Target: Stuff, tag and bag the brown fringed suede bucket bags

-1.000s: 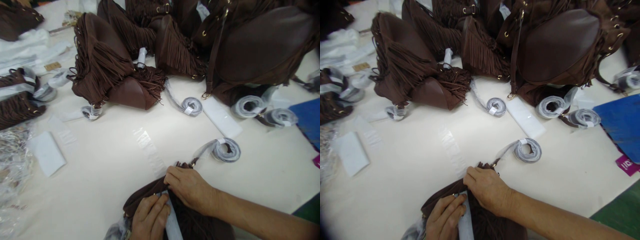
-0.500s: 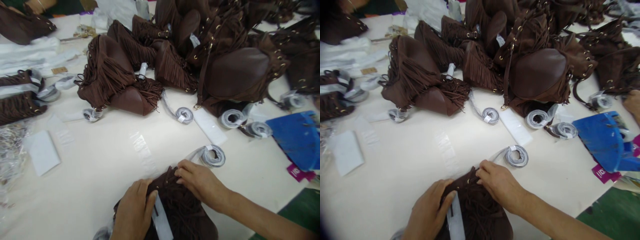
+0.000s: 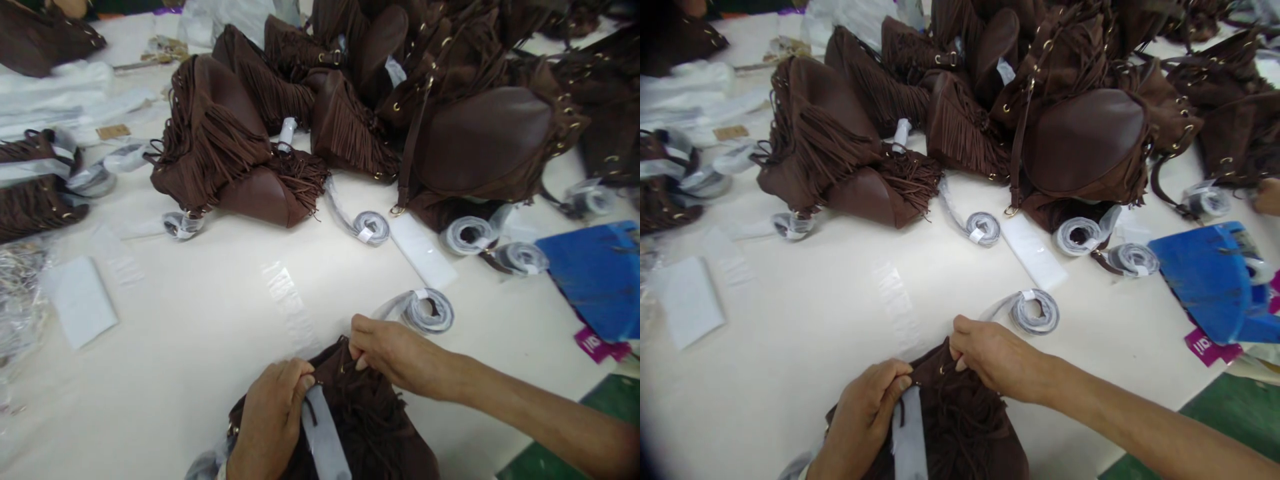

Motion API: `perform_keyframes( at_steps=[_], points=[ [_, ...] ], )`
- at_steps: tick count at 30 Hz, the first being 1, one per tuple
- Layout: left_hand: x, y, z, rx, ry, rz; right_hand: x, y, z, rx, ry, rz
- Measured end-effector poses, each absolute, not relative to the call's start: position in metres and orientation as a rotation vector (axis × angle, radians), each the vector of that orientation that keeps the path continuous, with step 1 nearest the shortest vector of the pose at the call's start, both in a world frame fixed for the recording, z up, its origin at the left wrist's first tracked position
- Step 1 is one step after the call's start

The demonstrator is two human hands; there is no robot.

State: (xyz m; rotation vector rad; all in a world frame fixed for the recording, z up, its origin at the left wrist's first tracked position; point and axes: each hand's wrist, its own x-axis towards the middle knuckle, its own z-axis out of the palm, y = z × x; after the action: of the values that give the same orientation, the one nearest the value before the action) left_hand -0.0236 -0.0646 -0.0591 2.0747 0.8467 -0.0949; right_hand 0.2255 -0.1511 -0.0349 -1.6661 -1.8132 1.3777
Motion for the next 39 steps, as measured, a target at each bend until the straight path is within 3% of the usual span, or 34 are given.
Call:
perform_keyframes(
  at_steps=[4,10,17,26,31,39],
  points=[
    [-0.024,-0.064,-0.062,2.126,0.838,-0.099,0.230,-0.151,-0.035,-1.683,-1.761,1.393],
    [-0.023,-0.069,-0.060,2.201,0.835,0.020,0.227,-0.150,-0.024,-1.815,-1.791,1.152],
    [-0.029,-0.072,-0.051,2.196,0.782,0.028,0.231,-0.138,-0.025,-1.580,-1.821,1.425],
    [-0.025,-0.067,-0.048,2.182,0.735,0.018,0.214,-0.139,-0.023,-1.816,-1.895,1.316],
    [-0.051,-0.054,-0.034,2.163,0.655,-0.109,0.218,-0.152,-0.023,-1.714,-1.989,1.235],
    [-0.078,-0.045,-0.040,2.188,0.559,-0.076,0.233,-0.161,-0.019,-1.559,-2.108,1.391]
  ],
)
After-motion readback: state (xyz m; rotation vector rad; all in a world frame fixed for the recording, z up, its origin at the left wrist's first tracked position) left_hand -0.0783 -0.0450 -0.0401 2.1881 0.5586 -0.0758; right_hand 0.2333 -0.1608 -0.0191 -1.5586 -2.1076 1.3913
